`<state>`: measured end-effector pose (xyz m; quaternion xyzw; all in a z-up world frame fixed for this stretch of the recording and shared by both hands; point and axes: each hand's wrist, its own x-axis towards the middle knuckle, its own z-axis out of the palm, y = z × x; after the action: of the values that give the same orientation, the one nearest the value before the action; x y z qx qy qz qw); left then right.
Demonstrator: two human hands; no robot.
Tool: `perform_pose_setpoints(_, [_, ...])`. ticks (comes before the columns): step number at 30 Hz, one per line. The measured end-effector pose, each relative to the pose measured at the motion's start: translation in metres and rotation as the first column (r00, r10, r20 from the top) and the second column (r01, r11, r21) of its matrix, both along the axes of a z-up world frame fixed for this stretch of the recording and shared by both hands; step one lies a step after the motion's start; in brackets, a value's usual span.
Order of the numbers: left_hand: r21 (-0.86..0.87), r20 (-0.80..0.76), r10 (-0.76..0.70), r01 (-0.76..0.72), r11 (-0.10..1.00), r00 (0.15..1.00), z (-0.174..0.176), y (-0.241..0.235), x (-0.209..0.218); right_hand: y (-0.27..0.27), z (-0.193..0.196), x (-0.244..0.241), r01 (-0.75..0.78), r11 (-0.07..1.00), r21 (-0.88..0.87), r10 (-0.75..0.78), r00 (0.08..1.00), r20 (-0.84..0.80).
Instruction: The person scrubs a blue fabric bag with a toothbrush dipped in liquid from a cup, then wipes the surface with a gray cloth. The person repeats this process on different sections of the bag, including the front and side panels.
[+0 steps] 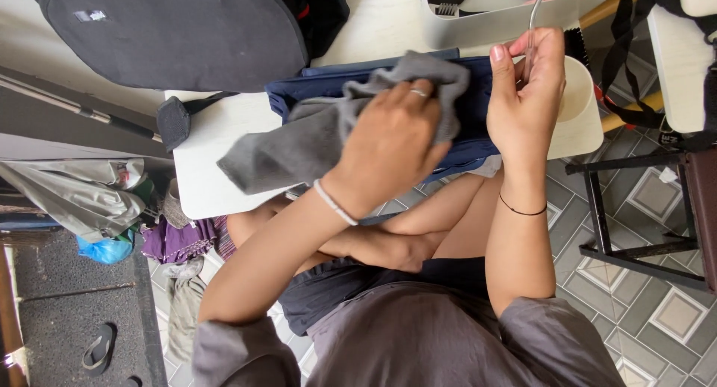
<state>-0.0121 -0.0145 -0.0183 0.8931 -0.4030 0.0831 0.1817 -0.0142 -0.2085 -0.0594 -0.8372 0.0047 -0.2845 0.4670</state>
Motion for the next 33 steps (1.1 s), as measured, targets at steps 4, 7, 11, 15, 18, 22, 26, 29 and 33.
perform_pose_setpoints(4, [-0.191,-0.035,-0.146,0.137,0.972,0.989,-0.01,-0.033,0.006,-0.006,-0.002,0.003,-0.085,0.986,0.141,0.084,0.996,0.011])
perform_pose_setpoints(7, [-0.244,-0.1,-0.262,0.231,0.942,0.96,-0.009,-0.018,0.004,-0.006,0.0,0.002,-0.172,0.943,0.283,0.158,0.985,0.072])
perform_pose_setpoints(11, [-0.146,-0.134,-0.206,0.187,0.972,0.969,0.0,0.024,-0.012,-0.001,0.0,0.0,-0.085,0.981,0.176,0.083,0.996,0.02])
perform_pose_setpoints(15, [0.146,0.034,0.046,-0.051,0.988,0.998,0.009,0.074,-0.027,-0.002,0.001,0.002,-0.1,0.981,0.169,0.099,0.995,0.012])
perform_pose_setpoints(18, [0.403,0.239,0.08,-0.174,0.898,0.968,0.014,0.117,-0.035,-0.001,0.001,-0.002,-0.089,0.981,0.173,0.09,0.996,0.0])
perform_pose_setpoints(22, [0.303,0.243,0.12,-0.193,0.933,0.963,-0.003,0.164,-0.031,-0.001,0.001,-0.001,-0.084,0.985,0.153,0.085,0.996,-0.003])
perform_pose_setpoints(26, [0.031,0.164,0.264,-0.272,0.962,0.951,-0.006,0.175,-0.018,-0.006,-0.003,0.0,-0.095,0.99,0.105,0.093,0.995,0.022])
perform_pose_setpoints(29, [-0.155,0.065,0.161,-0.149,0.977,0.985,0.006,0.161,-0.01,-0.009,-0.005,0.003,-0.092,0.994,0.06,0.09,0.995,0.04])
perform_pose_setpoints(33, [-0.158,-0.009,0.113,-0.113,0.981,0.994,0.014,0.153,-0.009,-0.012,-0.009,0.004,-0.06,0.998,0.026,0.059,0.998,0.026])
